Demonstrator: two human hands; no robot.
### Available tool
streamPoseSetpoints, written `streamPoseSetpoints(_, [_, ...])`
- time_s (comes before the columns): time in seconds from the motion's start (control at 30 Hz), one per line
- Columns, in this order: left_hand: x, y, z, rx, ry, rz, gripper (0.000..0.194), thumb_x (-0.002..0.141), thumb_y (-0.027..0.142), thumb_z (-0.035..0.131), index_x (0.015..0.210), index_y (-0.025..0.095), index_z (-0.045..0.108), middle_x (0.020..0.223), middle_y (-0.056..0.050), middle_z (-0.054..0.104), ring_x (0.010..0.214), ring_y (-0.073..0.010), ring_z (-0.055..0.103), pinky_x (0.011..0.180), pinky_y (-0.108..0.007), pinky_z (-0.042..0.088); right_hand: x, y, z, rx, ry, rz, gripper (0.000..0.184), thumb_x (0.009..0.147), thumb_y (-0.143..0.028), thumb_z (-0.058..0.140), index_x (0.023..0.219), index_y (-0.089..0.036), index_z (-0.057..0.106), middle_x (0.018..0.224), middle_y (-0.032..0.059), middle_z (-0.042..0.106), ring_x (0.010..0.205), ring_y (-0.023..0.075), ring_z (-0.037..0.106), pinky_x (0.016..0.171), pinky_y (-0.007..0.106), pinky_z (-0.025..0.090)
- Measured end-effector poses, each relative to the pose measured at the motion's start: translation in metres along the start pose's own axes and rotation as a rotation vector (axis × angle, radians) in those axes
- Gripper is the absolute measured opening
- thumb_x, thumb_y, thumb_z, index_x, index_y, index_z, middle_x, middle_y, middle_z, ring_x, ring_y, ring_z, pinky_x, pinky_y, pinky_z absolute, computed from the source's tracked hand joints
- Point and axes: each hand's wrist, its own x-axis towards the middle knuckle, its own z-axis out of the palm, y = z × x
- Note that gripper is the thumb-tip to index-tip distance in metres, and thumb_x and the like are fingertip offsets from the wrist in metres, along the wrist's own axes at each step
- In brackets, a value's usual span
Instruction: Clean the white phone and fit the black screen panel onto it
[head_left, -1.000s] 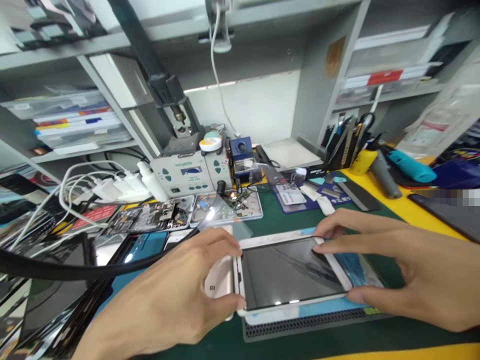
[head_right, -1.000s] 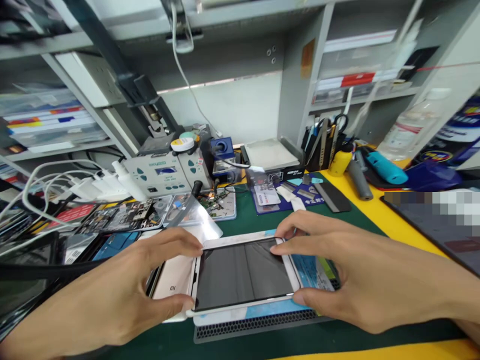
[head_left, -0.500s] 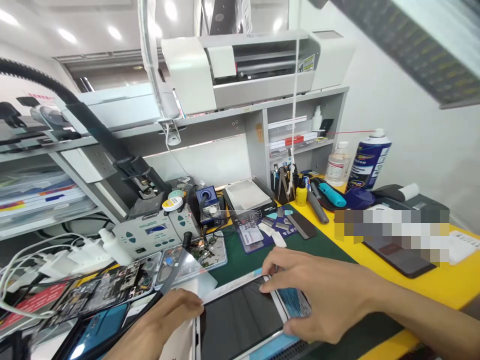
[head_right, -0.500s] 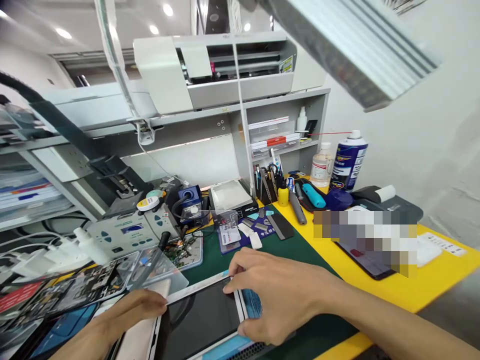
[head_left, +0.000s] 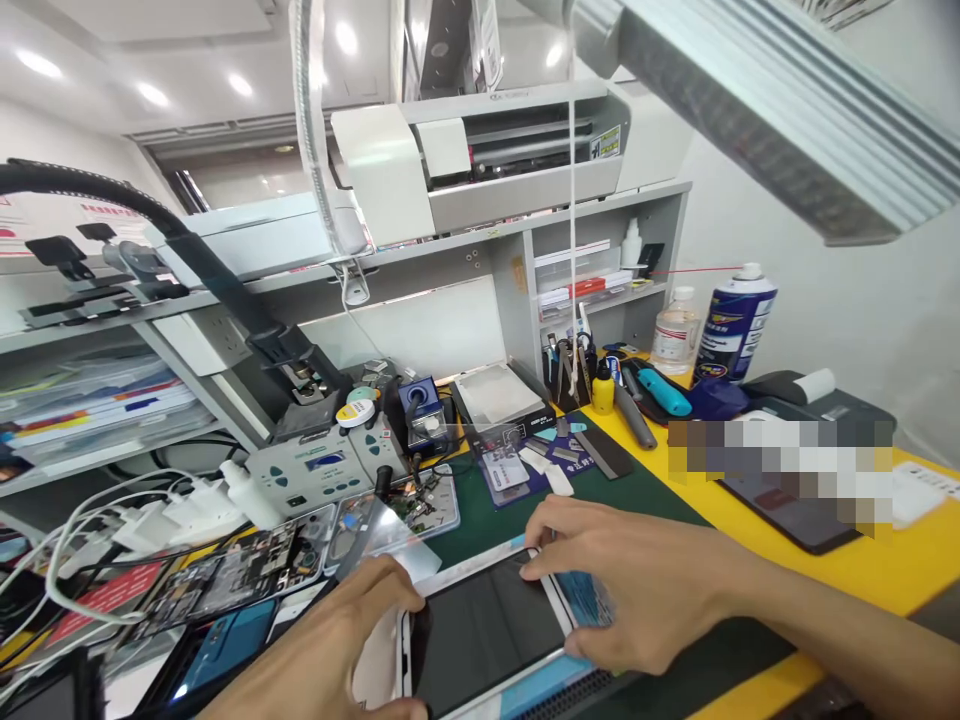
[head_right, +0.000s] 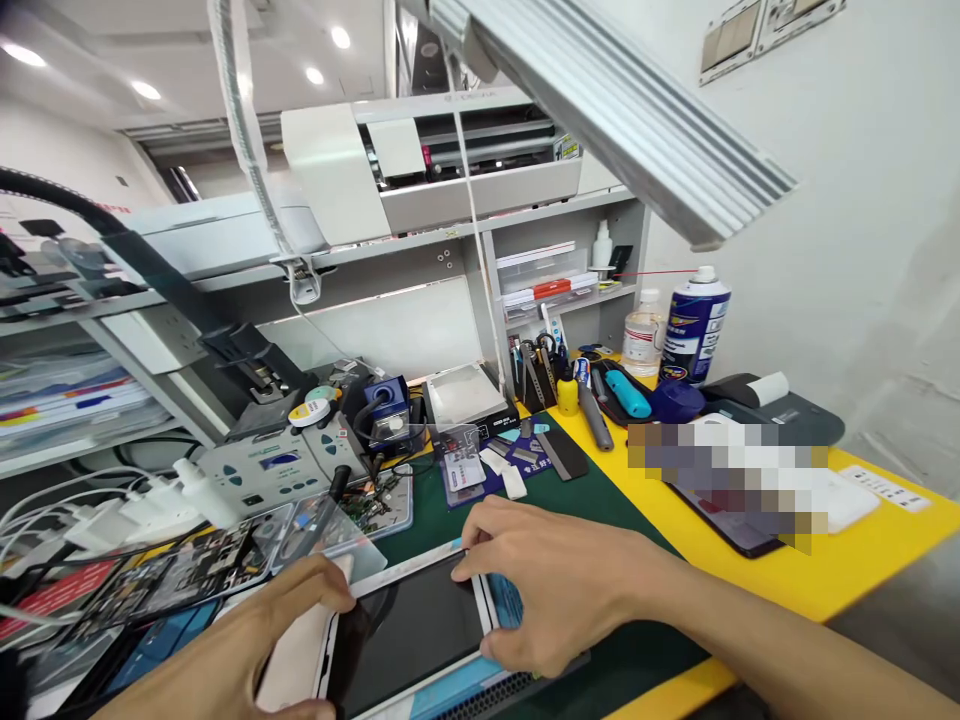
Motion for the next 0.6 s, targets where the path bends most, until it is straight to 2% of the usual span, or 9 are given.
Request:
streamPoseSetpoints(0.27, [0.006,-0.001,-0.007,-0.059,0.011,0.095,0.033,0.079,0.048,0.075,0.105,0.029,0.067,0.108,-0.006,0.070,0.102,-0.0270,0.069,0.091,-0.034,0.059,0.002,-0.005,-0.003,-0.004,-0.035,0.072,0.063,0.076,-0.039,0.074,0.135,-0.017,0.070,0.134,0.0139,0.057,0.118,0.0293,0.064,0.102,0.035,0.051])
streamPoseSetpoints(0.4, [0.004,-0.005,-0.002,-0.037,-0.077,0.046,0.034,0.080,0.042,0.073,0.110,0.029,0.064,0.113,-0.006,0.069,0.103,-0.0273,0.069,0.088,-0.034,0.059,0.004,-0.010,-0.006,-0.039,-0.056,0.107,0.059,0.078,-0.038,0.074,0.133,-0.018,0.071,0.132,0.0134,0.058,0.112,0.0273,0.066,0.098,0.034,0.052])
streamPoseSetpoints(0.5, [-0.001,-0.010,0.002,-0.063,-0.130,-0.016,0.038,0.082,0.036,0.070,0.119,0.029,0.060,0.122,-0.007,0.065,0.107,-0.0275,0.067,0.089,-0.036,0.059,0.006,-0.011,-0.008,-0.062,-0.097,0.155,0.058,0.084,-0.043,0.072,0.137,-0.021,0.068,0.136,0.0133,0.057,0.114,0.0274,0.065,0.095,0.034,0.054])
streamPoseSetpoints(0.6, [-0.005,-0.014,0.005,-0.098,-0.193,-0.053,0.041,0.085,0.038,0.069,0.123,0.027,0.057,0.125,-0.008,0.060,0.110,-0.0275,0.065,0.091,-0.038,0.058,0.006,-0.008,-0.006,-0.098,-0.110,0.168,0.055,0.088,-0.048,0.070,0.139,-0.026,0.067,0.138,0.0110,0.057,0.117,0.0269,0.065,0.096,0.034,0.055])
